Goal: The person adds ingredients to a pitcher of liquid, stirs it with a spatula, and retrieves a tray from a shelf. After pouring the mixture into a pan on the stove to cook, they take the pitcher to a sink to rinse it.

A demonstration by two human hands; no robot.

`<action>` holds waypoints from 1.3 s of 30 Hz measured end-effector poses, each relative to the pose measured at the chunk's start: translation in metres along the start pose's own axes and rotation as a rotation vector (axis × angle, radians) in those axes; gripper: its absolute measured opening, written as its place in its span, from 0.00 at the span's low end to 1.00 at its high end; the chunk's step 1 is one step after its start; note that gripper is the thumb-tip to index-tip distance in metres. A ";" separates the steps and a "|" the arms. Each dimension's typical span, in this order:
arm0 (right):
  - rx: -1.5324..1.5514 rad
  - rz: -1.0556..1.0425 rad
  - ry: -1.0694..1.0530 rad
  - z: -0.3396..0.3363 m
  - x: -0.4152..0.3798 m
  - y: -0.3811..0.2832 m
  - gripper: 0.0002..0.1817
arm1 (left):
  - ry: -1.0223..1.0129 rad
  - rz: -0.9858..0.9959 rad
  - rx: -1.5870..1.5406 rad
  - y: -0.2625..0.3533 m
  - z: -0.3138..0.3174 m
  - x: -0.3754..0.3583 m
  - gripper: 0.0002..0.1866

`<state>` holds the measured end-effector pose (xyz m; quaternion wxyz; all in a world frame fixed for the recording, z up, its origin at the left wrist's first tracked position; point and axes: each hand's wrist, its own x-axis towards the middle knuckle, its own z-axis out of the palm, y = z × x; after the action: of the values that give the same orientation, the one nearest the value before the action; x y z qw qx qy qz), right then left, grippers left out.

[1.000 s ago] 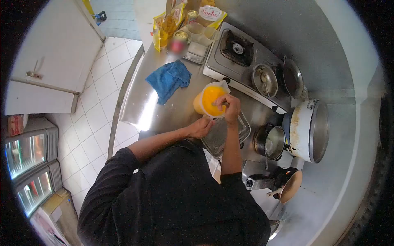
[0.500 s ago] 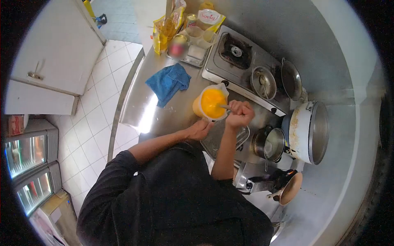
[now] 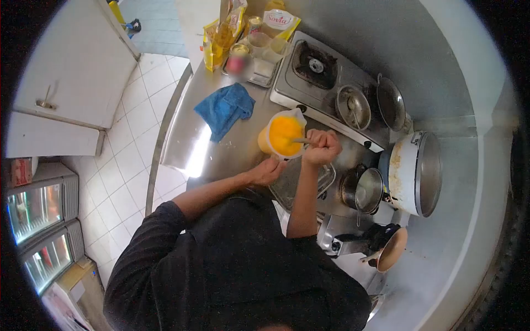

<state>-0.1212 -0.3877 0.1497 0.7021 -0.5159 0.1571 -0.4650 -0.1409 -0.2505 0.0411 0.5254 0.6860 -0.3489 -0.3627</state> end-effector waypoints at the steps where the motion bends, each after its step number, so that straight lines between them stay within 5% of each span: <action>1: -0.202 -0.121 0.004 -0.006 -0.006 0.018 0.17 | 0.012 -0.001 -0.002 0.003 -0.002 0.003 0.20; 3: -0.300 -0.139 0.009 -0.013 -0.010 0.028 0.18 | -0.065 -0.017 -0.039 0.002 -0.004 0.005 0.20; 5: -0.073 0.074 0.002 -0.005 -0.006 0.023 0.18 | -0.070 -0.024 -0.013 -0.005 -0.009 0.006 0.21; 9: 0.185 0.105 -0.007 0.004 -0.005 -0.018 0.16 | -0.060 -0.057 0.005 0.006 -0.006 0.004 0.22; 12: -0.215 0.119 -0.010 0.001 -0.018 0.023 0.16 | -0.140 -0.096 0.089 0.017 -0.012 0.003 0.22; 15: 0.167 0.155 0.109 0.013 0.001 -0.015 0.17 | -0.118 -0.070 0.085 -0.001 -0.004 0.002 0.23; 18: -0.145 0.006 0.272 0.001 -0.013 0.031 0.18 | -0.078 -0.075 0.053 0.004 -0.009 0.004 0.22; 22: 0.018 0.110 -0.006 -0.006 0.003 0.015 0.19 | -0.099 0.017 0.030 -0.011 -0.003 0.010 0.23; 25: 0.170 0.066 0.164 0.008 -0.008 0.007 0.18 | -0.087 -0.061 0.003 -0.003 -0.003 0.005 0.23; 28: -0.200 0.025 -0.111 -0.002 -0.018 0.036 0.17 | -0.206 -0.148 0.083 0.011 -0.015 0.004 0.24; 32: 0.279 0.128 -0.017 0.002 0.005 -0.021 0.18 | 0.042 0.085 -0.020 0.007 -0.006 0.003 0.23; 34: 0.009 0.050 -0.044 -0.001 -0.010 0.026 0.18 | 0.132 0.188 -0.024 -0.010 0.006 0.006 0.23; 37: -0.060 0.115 0.022 0.014 0.000 0.013 0.18 | -0.145 -0.059 0.042 0.019 -0.017 0.001 0.22; 39: 0.023 0.141 0.043 0.012 0.004 -0.008 0.18 | -0.096 -0.064 0.046 0.000 -0.006 0.000 0.22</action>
<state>-0.1146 -0.3843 0.1631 0.7355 -0.4852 0.2026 -0.4273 -0.1360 -0.2479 0.0419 0.4802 0.6906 -0.3599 -0.4037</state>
